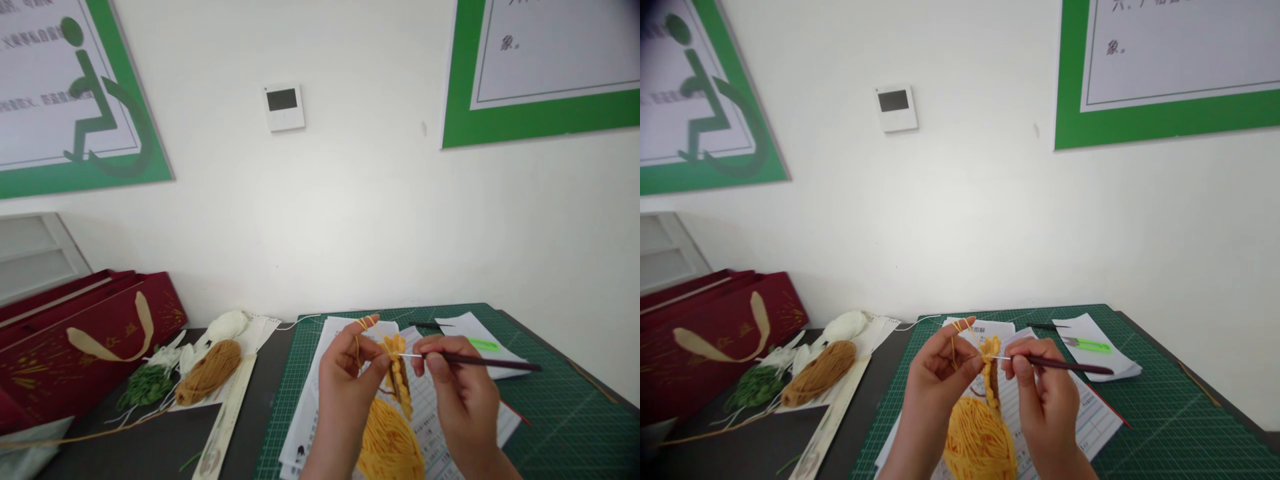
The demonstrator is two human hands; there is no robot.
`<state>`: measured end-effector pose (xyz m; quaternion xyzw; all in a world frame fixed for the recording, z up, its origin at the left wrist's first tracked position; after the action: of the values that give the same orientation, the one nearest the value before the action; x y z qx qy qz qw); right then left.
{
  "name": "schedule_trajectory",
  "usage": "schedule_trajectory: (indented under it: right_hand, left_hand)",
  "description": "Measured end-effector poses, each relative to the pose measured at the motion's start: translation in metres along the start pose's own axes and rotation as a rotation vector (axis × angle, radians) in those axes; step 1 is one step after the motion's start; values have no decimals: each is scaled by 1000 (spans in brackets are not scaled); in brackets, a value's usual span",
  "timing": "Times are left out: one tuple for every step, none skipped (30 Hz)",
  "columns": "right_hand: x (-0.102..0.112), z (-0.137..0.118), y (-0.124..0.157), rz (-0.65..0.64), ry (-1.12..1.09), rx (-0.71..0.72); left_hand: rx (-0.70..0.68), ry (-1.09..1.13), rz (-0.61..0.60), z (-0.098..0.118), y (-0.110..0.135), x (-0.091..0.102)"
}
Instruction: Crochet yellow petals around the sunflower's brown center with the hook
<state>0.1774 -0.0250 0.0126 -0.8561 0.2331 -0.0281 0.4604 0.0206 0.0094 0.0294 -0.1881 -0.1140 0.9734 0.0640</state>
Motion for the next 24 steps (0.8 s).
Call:
schedule_trajectory:
  right_hand:
    - [-2, 3, -1, 6, -86, -96]
    - [-4, 7, -1, 11, -177, -191]
    - [-7, 11, -1, 10, -267, -289]
    - [-11, 14, 0, 7, -353, -388]
    - [-15, 18, 1, 1, -430, -480]
    - [-18, 20, 3, -4, -494, -554]
    - [-21, 21, 4, -10, -546, -603]
    - [-23, 21, 5, -14, -582, -626]
    - [-25, 21, 6, -14, -602, -623]
    - [-26, 19, 6, -13, -610, -602]
    - [-26, 18, 7, -13, -604, -571]
    - [-26, 17, 6, -8, -583, -530]
    - [-25, 16, 6, -6, -542, -480]
    - [-22, 15, 4, -8, -475, -414]
    - [-19, 14, 2, -14, -383, -329]
    - [-15, 11, -2, -31, -272, -226]
    - [-12, 8, -6, -60, -153, -107]
    - [-9, 5, -10, -95, -37, 19]
    - [-7, 1, -13, -151, 51, 138]
    - [-6, -1, -16, -200, 98, 228]
    - [-5, -1, -19, -248, 109, 274]
    - [-5, -1, -21, -292, 91, 297]
    - [-5, -1, -22, -321, 60, 304]
    - [-5, 0, -22, -335, 23, 298]
  left_hand:
    - [36, 35, -9, 0, 0, 0]
    - [70, 68, -18, -1, -1, 0]
    - [100, 99, -29, -2, -1, -1]
    - [124, 125, -43, -4, -2, -1]
    - [139, 145, -56, -6, -2, -2]
    - [148, 163, -67, -7, -3, -3]
    - [152, 173, -71, -9, -4, -3]
    - [152, 180, -72, -11, -4, -3]
    - [152, 181, -71, -12, -4, -4]
    - [148, 178, -68, -13, -4, -4]
    - [140, 172, -61, -13, -3, -4]
    - [129, 165, -52, -13, -2, -5]
    - [118, 156, -41, -13, -1, -5]
    - [108, 148, -28, -12, 1, -6]
    - [99, 140, -17, -12, 2, -6]
    - [92, 134, -10, -12, 3, -7]
    - [86, 131, -10, -12, 4, -8]
    - [80, 128, -14, -12, 5, -9]
    - [76, 125, -19, -12, 5, -10]
    - [74, 122, -24, -11, 5, -11]
    - [78, 122, -31, -11, 5, -11]
    - [83, 125, -38, -10, 5, -12]
    - [85, 131, -45, -9, 5, -12]
    - [82, 142, -51, -8, 5, -12]
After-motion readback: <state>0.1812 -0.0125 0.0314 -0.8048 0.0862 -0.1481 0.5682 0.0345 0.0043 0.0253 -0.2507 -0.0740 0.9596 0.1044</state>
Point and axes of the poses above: each hand's wrist, its own y-axis away from the middle knuckle, its own x-axis out of the back of the hand, z = x × y, the point moved 5 cm from there along -y, towards the middle knuckle, and after that the axes turned 3 degrees about x, right-handed, at the moved point
